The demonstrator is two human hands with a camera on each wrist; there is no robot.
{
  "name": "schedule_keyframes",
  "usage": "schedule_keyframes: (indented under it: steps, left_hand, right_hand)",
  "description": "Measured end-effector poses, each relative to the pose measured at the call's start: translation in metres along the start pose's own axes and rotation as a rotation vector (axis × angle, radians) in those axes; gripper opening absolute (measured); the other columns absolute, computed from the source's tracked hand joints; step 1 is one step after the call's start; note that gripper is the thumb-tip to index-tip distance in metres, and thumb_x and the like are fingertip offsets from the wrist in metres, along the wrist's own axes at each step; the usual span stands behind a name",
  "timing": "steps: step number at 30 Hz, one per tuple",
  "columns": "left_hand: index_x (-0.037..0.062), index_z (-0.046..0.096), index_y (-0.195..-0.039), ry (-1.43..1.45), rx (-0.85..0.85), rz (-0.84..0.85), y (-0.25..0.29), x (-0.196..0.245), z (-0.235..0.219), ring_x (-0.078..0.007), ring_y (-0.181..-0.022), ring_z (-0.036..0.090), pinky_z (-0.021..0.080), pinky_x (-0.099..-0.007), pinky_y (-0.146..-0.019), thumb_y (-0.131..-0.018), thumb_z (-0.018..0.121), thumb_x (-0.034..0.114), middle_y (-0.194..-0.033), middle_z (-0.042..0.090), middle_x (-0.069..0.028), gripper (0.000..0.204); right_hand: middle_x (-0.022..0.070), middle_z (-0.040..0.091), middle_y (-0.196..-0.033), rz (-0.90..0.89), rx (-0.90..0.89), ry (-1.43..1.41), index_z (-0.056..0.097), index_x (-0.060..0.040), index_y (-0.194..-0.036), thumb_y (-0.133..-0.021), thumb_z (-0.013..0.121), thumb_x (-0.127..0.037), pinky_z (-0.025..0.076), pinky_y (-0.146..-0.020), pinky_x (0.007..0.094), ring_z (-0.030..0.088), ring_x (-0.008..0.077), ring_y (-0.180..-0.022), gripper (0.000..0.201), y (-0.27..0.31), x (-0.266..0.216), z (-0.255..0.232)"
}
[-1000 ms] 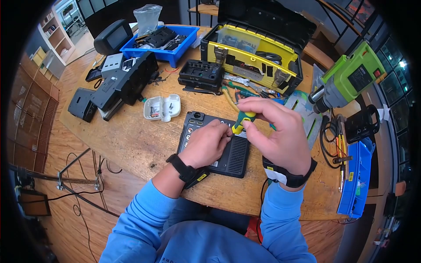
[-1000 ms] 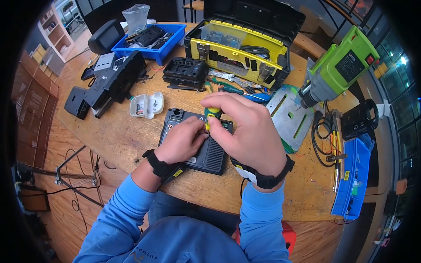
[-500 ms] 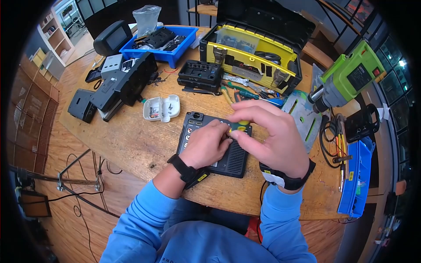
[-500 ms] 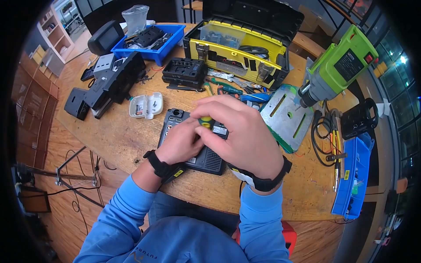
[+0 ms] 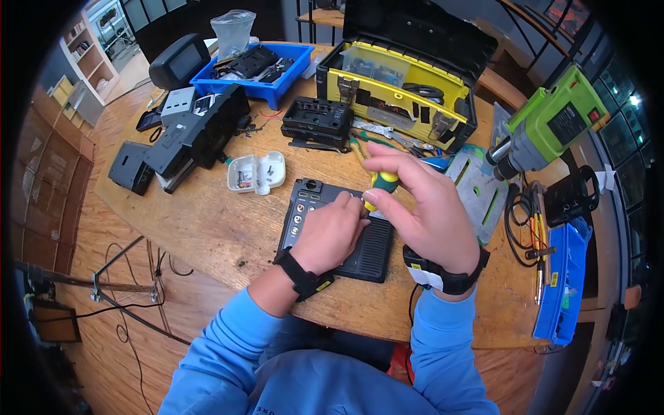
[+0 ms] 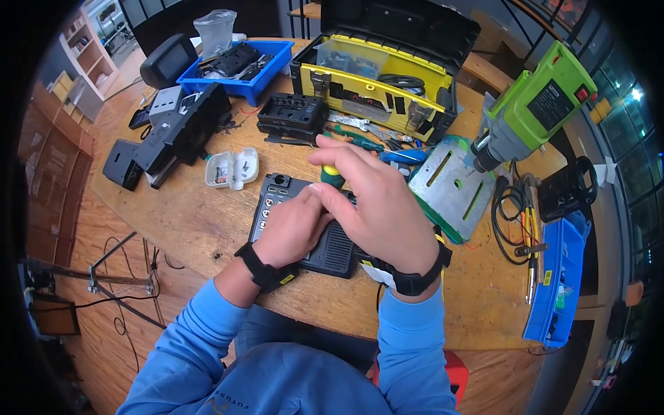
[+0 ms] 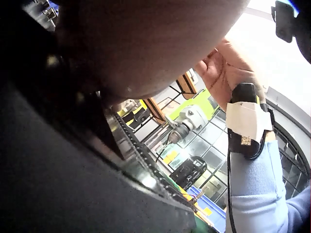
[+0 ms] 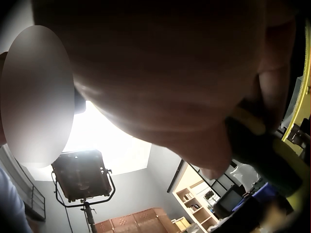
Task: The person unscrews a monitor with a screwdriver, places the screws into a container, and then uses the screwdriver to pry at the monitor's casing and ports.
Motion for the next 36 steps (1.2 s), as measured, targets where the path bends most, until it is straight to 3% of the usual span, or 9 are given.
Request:
schedule_keyframes:
  steps: [2, 9, 11, 13, 18, 20, 25, 36]
  left_hand:
    - [0.0046, 0.059, -0.108, -0.013, 0.041, 0.022, 0.001, 0.002, -0.001, -0.0381, -0.086, 0.071, 0.056, -0.0505, -0.069, -0.101, 0.068, 0.022, -0.100, 0.063, -0.0154, 0.021]
    - [0.0020, 0.057, -0.109, -0.062, 0.066, 0.063, 0.002, 0.002, 0.002, -0.0369, -0.084, 0.071, 0.057, -0.0492, -0.068, -0.101, 0.069, 0.023, -0.100, 0.062, -0.0161, 0.026]
    - [0.0054, 0.063, -0.126, -0.035, -0.014, -0.012, 0.001, -0.004, 0.005, -0.0395, -0.098, 0.071, 0.060, -0.0504, -0.074, -0.102, 0.069, 0.023, -0.115, 0.069, -0.0154, 0.031]
    - [0.0064, 0.064, -0.125, -0.008, -0.011, -0.022, 0.001, -0.004, 0.002, -0.0398, -0.098, 0.071, 0.060, -0.0503, -0.075, -0.101, 0.070, 0.023, -0.117, 0.069, -0.0150, 0.030]
    - [0.0079, 0.067, -0.122, 0.088, 0.030, -0.009, 0.001, -0.004, 0.001, -0.0413, -0.097, 0.072, 0.060, -0.0497, -0.076, -0.100, 0.072, 0.023, -0.120, 0.070, -0.0145, 0.027]
    - [0.0026, 0.064, -0.103, 0.098, 0.115, 0.056, 0.001, 0.000, -0.003, -0.0392, -0.085, 0.070, 0.058, -0.0507, -0.070, -0.099, 0.072, 0.020, -0.099, 0.063, -0.0140, 0.020]
    - [0.0020, 0.063, -0.103, 0.035, 0.071, 0.015, 0.000, 0.002, -0.004, -0.0386, -0.085, 0.071, 0.058, -0.0511, -0.070, -0.100, 0.071, 0.023, -0.100, 0.063, -0.0144, 0.023]
    - [0.0001, 0.061, -0.108, -0.037, 0.006, 0.006, -0.002, 0.000, 0.005, -0.0383, -0.086, 0.071, 0.059, -0.0491, -0.071, -0.101, 0.069, 0.026, -0.101, 0.063, -0.0166, 0.028]
  right_hand:
    - [0.0205, 0.073, -0.128, -0.088, -0.031, 0.141, 0.070, -0.0024, -0.126, -0.093, 0.076, -0.010, 0.058, -0.097, 0.0437, 0.073, 0.0408, -0.113, 0.034, -0.004, -0.011, -0.001]
    - [0.0175, 0.074, -0.115, 0.060, -0.010, -0.019, 0.068, -0.0035, -0.130, -0.093, 0.080, -0.014, 0.059, -0.091, 0.0412, 0.074, 0.0362, -0.106, 0.039, -0.001, -0.002, 0.007]
    - [0.0177, 0.074, -0.113, 0.116, 0.025, -0.127, 0.067, -0.0040, -0.131, -0.094, 0.079, -0.014, 0.059, -0.090, 0.0416, 0.074, 0.0363, -0.104, 0.041, 0.000, 0.002, 0.006]
    - [0.0190, 0.073, -0.113, 0.084, -0.077, -0.036, 0.065, -0.0040, -0.132, -0.095, 0.079, -0.015, 0.058, -0.089, 0.0418, 0.074, 0.0373, -0.104, 0.041, 0.001, 0.001, 0.007]
    - [0.0192, 0.073, -0.112, 0.062, -0.043, 0.015, 0.066, -0.0030, -0.129, -0.095, 0.079, -0.015, 0.057, -0.087, 0.0418, 0.074, 0.0373, -0.101, 0.037, 0.001, 0.002, 0.005]
    - [0.0185, 0.073, -0.111, 0.076, -0.040, 0.003, 0.067, -0.0031, -0.128, -0.095, 0.078, -0.014, 0.058, -0.087, 0.0416, 0.074, 0.0360, -0.101, 0.036, 0.000, 0.000, 0.003]
    - [0.0168, 0.073, -0.113, 0.046, -0.050, 0.085, 0.075, -0.0034, -0.126, -0.093, 0.077, -0.007, 0.059, -0.087, 0.0392, 0.073, 0.0317, -0.101, 0.033, -0.003, -0.010, -0.003]
    - [0.0171, 0.073, -0.114, -0.046, -0.048, 0.075, 0.076, -0.0027, -0.122, -0.092, 0.075, -0.007, 0.059, -0.090, 0.0396, 0.073, 0.0333, -0.102, 0.031, -0.003, -0.018, -0.005]
Point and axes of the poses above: each hand's wrist, its own y-axis away from the middle knuckle, its own z-axis out of the palm, x = y × z, the point moved 7 cm from there along -y, towards the middle knuckle
